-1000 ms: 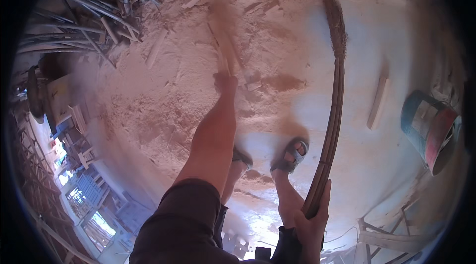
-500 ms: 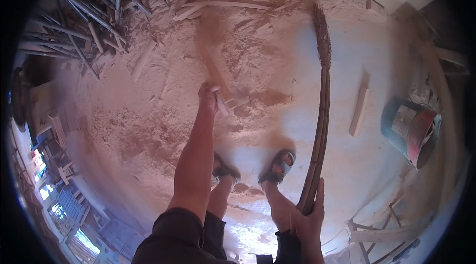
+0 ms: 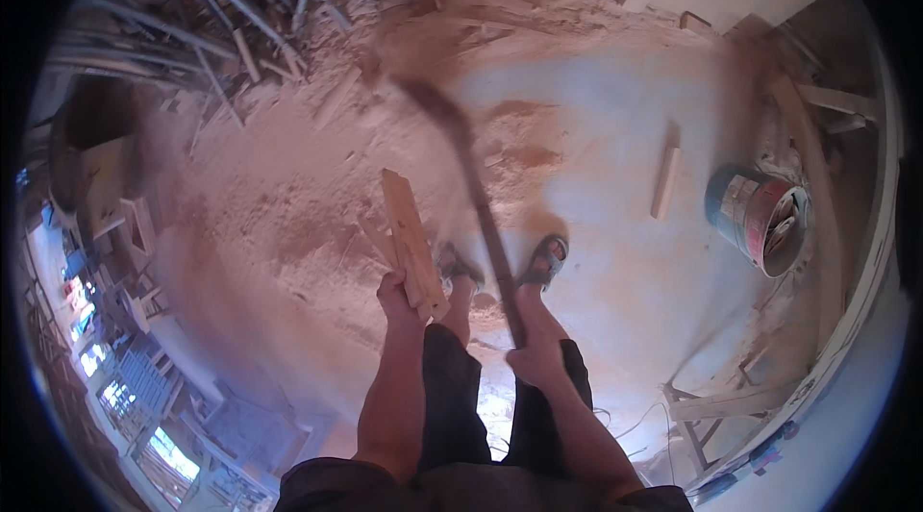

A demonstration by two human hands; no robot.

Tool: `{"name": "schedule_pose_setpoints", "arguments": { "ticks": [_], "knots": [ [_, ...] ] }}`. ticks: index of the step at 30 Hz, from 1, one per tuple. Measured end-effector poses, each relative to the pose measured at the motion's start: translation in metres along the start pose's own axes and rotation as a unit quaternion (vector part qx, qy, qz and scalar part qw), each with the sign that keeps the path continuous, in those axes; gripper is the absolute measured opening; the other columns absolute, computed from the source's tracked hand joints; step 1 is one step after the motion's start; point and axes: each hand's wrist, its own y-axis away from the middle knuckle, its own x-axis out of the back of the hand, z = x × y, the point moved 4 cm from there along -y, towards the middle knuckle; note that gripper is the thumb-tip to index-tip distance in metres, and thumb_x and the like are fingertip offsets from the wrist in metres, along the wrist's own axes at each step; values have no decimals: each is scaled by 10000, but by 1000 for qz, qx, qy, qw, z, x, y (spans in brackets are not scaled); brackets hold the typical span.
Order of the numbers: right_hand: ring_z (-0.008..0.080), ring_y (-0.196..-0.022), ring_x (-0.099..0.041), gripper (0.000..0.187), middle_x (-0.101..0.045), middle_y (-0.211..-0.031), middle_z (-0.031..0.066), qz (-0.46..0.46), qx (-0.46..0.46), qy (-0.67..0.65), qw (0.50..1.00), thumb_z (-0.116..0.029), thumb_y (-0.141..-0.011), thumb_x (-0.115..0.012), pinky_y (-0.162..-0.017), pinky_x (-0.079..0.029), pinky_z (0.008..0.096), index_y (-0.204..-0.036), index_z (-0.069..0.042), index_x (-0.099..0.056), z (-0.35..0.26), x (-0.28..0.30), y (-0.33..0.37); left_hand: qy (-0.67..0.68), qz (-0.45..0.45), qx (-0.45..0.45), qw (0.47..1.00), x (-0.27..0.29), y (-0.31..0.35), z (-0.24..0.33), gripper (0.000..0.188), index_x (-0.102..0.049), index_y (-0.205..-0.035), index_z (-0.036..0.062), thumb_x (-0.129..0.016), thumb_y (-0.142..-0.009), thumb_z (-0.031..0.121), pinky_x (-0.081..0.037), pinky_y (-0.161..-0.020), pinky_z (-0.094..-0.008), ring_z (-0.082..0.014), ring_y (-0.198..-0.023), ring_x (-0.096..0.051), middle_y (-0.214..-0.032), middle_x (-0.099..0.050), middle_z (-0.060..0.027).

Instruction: The person sweeps sawdust and debris across a workshop floor using a long-handled broom. They move a bucket and a wooden stool out of the way to clear the area, then continue sweeping the remaining dust into a pile.

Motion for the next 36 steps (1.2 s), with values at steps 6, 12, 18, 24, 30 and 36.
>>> {"name": "schedule_pose_setpoints", "arguments": {
  "ticks": [6,12,18,24,30,36],
  "knots": [
    [276,-842,-684,984,-657,-1076,182,182,-105,-135,968,81,-707,-546,-706,-561,356,-1597,-121,-178,81,57,-1,-2,49,-15,999,35,73,26,565,-518,-1244,-34,-523,-816,334,-539,-831,-497,-369,-899,-652,-1034,-637,-191],
    [445,-1109,-628,1042,-600,-1217,345,-24,-126,14,992,-125,-725,-682,-991,-463,447,-1586,-73,-98,27,-60,-37,-26,72,-27,997,42,123,36,557,-550,-1169,-43,-525,-798,371,-548,-711,-446,-366,-747,-644,-865,-641,-200],
    [391,-1189,-610,983,-562,-1308,330,-106,-25,-72,991,-50,-689,-638,-958,-499,399,-1585,-113,-237,-9,-89,29,-15,83,-26,996,62,180,51,609,-494,-1259,-39,-529,-791,350,-552,-713,-487,-368,-788,-650,-940,-626,-223],
    [258,-750,-675,1055,-652,-968,163,6,-230,-209,951,99,-660,-565,-620,-548,353,-1610,-179,-199,33,12,107,-22,62,-18,998,100,215,63,622,-480,-1254,-71,-523,-794,344,-559,-688,-487,-376,-778,-658,-927,-637,-246],
    [257,-704,-631,1022,-602,-1068,196,131,-101,-175,971,48,-637,-646,-537,-512,343,-1570,-66,-244,106,-68,36,-37,66,14,997,111,207,60,579,-524,-1208,-56,-509,-814,369,-562,-655,-442,-350,-737,-665,-881,-657,-237],
    [273,-730,-696,1081,-692,-953,202,-84,-157,-109,978,-46,-676,-644,-601,-566,372,-1614,-205,-132,12,-176,45,-17,115,-1,993,136,221,85,577,-528,-1206,-59,-522,-813,364,-563,-665,-455,-354,-739,-670,-875,-656,-229]
  ]
}}
